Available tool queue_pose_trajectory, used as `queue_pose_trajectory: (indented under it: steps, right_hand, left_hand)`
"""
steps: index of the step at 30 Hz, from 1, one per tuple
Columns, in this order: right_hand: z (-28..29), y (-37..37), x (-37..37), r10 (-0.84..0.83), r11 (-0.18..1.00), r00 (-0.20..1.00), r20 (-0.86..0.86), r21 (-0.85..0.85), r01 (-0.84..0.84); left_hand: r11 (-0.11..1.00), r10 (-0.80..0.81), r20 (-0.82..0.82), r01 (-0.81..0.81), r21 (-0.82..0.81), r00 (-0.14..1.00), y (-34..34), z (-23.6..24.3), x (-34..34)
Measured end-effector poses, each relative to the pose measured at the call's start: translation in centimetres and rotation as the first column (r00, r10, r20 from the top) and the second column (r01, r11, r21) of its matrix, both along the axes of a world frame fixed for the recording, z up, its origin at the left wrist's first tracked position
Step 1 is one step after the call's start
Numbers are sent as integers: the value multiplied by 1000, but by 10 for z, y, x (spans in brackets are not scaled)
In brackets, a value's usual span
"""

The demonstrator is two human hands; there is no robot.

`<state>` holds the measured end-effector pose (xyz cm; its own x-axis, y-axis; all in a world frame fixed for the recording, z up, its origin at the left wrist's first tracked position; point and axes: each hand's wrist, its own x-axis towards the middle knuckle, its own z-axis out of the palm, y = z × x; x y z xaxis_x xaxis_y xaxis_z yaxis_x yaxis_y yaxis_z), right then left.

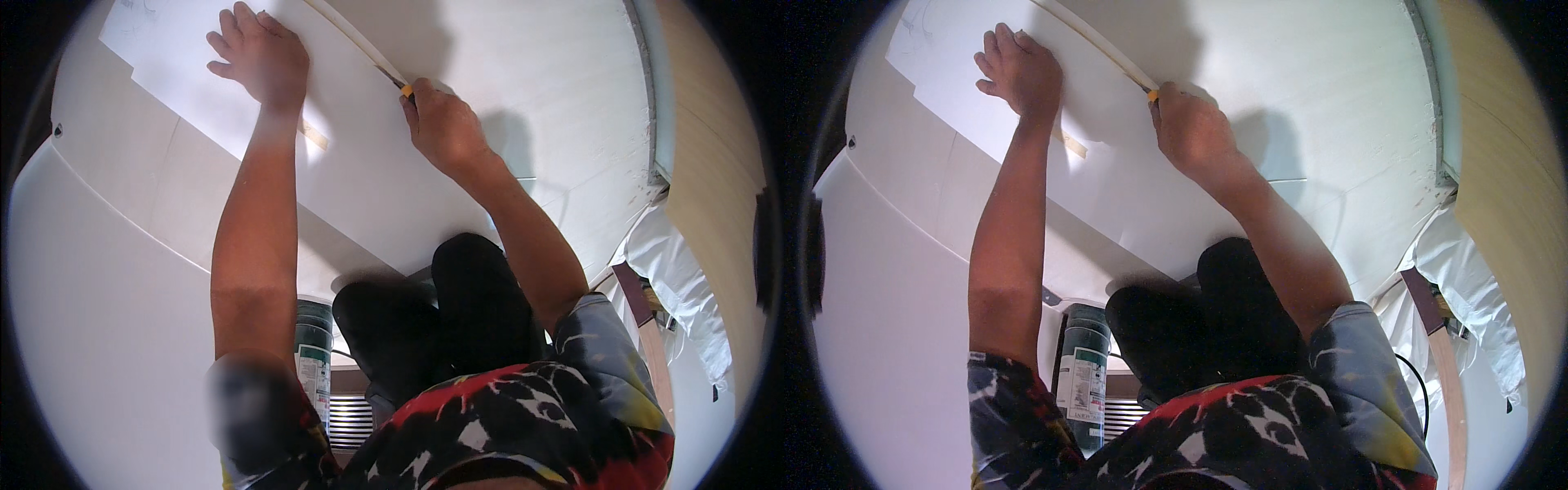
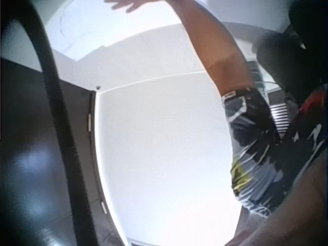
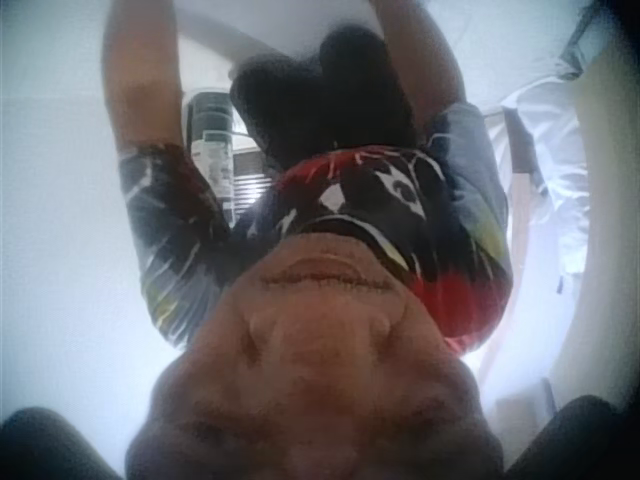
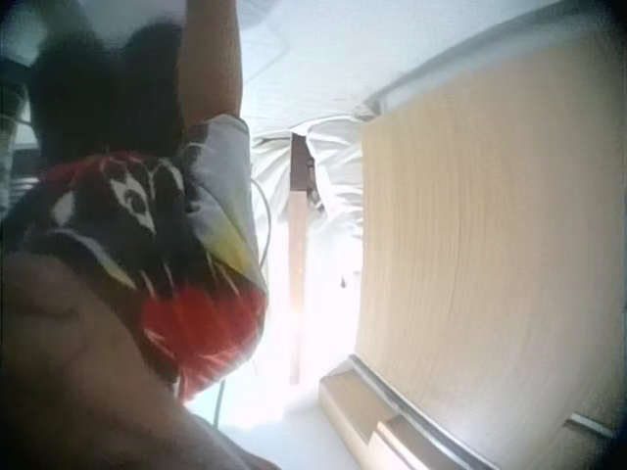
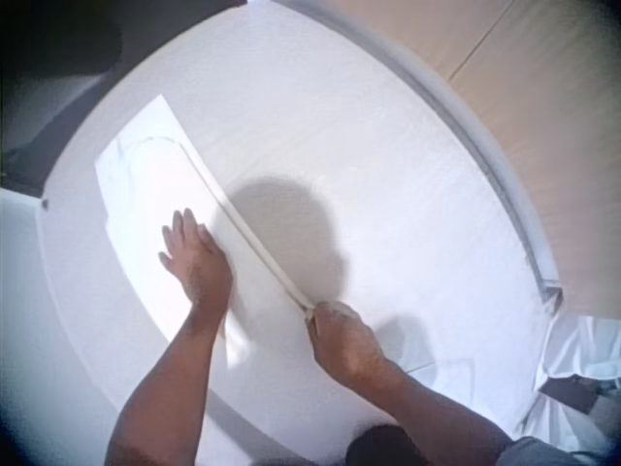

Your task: The person uses a utility knife to cut a white board on a countertop, then moves to the floor to cut a larger white board along a marked line. After cutting, the person sands the edges of the cut board with a sanding block.

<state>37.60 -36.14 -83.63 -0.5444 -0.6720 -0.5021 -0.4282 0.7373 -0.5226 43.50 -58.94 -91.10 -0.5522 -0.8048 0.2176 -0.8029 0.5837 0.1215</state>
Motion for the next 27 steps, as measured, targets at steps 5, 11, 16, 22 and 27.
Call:
queue_pose_trajectory:
  steps: [5, 11, 16, 22, 27]
  right_hand:
    - [26, -9, -8, -37, 996, 995, 96, 80, 29]
    - [4, -2, -3, 2, 998, 1000, 16, 68, -3]
    - [-4, -1, -8, 34, 998, 999, 14, 60, -34]
    - [3, 11, -10, 76, 992, 997, 32, 102, -79]
    - [25, 94, 15, 39, 948, 982, 183, 304, -94]
  left_hand:
    - [999, -6, -57, 3, -39, 998, -2, -9, 2]
    - [1000, -13, -42, 12, -25, 999, -2, -9, 0]
    - [994, -29, -61, 22, -110, 998, -8, -17, 3]
    - [997, -34, -14, 35, 65, 999, 1, -1, 1]
    - [998, -58, -9, 57, -25, 998, -2, -5, 5]
